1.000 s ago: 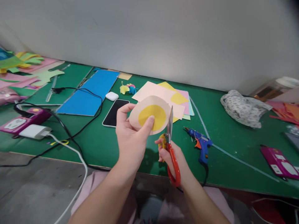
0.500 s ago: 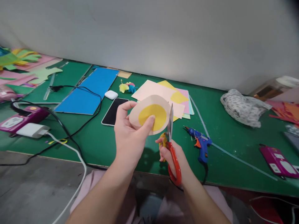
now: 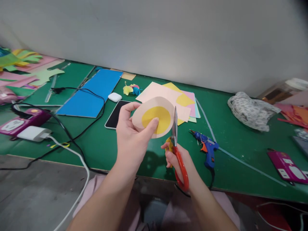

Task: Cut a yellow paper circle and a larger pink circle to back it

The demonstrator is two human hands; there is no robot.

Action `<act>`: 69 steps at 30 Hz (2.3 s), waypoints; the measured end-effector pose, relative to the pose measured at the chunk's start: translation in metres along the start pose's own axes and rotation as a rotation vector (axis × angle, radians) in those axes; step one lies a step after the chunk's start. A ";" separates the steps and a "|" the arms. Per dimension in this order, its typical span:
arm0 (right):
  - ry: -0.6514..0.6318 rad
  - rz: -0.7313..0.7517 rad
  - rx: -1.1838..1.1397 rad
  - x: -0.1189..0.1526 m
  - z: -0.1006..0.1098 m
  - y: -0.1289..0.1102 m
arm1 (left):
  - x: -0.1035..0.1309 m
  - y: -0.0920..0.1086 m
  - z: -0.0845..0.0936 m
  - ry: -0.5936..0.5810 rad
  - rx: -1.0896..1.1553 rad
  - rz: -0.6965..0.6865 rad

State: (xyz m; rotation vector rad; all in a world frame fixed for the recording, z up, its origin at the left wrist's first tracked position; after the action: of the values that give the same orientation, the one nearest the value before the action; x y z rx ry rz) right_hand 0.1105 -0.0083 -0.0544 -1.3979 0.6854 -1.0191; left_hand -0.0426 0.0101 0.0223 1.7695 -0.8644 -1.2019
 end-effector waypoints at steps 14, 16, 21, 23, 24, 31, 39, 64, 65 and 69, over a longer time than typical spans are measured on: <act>-0.033 -0.053 0.024 0.001 0.002 -0.002 | -0.005 0.000 0.005 -0.063 0.078 0.032; -0.043 -0.055 0.035 0.002 0.002 -0.004 | -0.006 -0.001 0.006 -0.076 0.079 0.037; -0.046 -0.076 0.058 0.002 0.002 -0.005 | -0.007 -0.002 0.007 -0.084 0.087 0.041; -0.048 -0.086 0.081 0.002 0.003 -0.004 | -0.008 -0.002 0.008 -0.087 0.095 0.033; -0.050 -0.091 0.093 0.002 0.003 -0.004 | -0.008 -0.002 0.008 -0.085 0.098 0.032; -0.050 -0.107 0.131 0.002 0.006 -0.006 | -0.011 0.000 0.011 -0.072 0.092 0.024; -0.075 -0.100 0.129 0.004 0.007 -0.010 | -0.014 -0.001 0.013 -0.083 0.070 0.048; -0.120 -0.122 0.148 0.010 0.019 -0.011 | -0.016 0.000 0.020 -0.154 0.041 0.126; -0.128 -0.126 0.147 0.010 0.019 -0.012 | -0.016 0.001 0.020 -0.154 0.044 0.128; -0.138 -0.151 0.131 0.011 0.022 -0.014 | -0.016 0.001 0.019 -0.167 0.057 0.136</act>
State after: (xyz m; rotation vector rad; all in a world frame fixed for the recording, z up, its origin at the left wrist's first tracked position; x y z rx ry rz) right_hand 0.1318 -0.0063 -0.0363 -1.4061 0.4093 -1.0551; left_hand -0.0660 0.0191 0.0252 1.6435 -1.1078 -1.2587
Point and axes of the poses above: each hand's wrist, its own x-axis away from the middle knuckle, its own z-axis out of the back of the hand, y = z × x, the point moved 4 cm from there along -x, towards the middle knuckle, and after that the axes turned 11 degrees about -y, right-handed, at the moved point
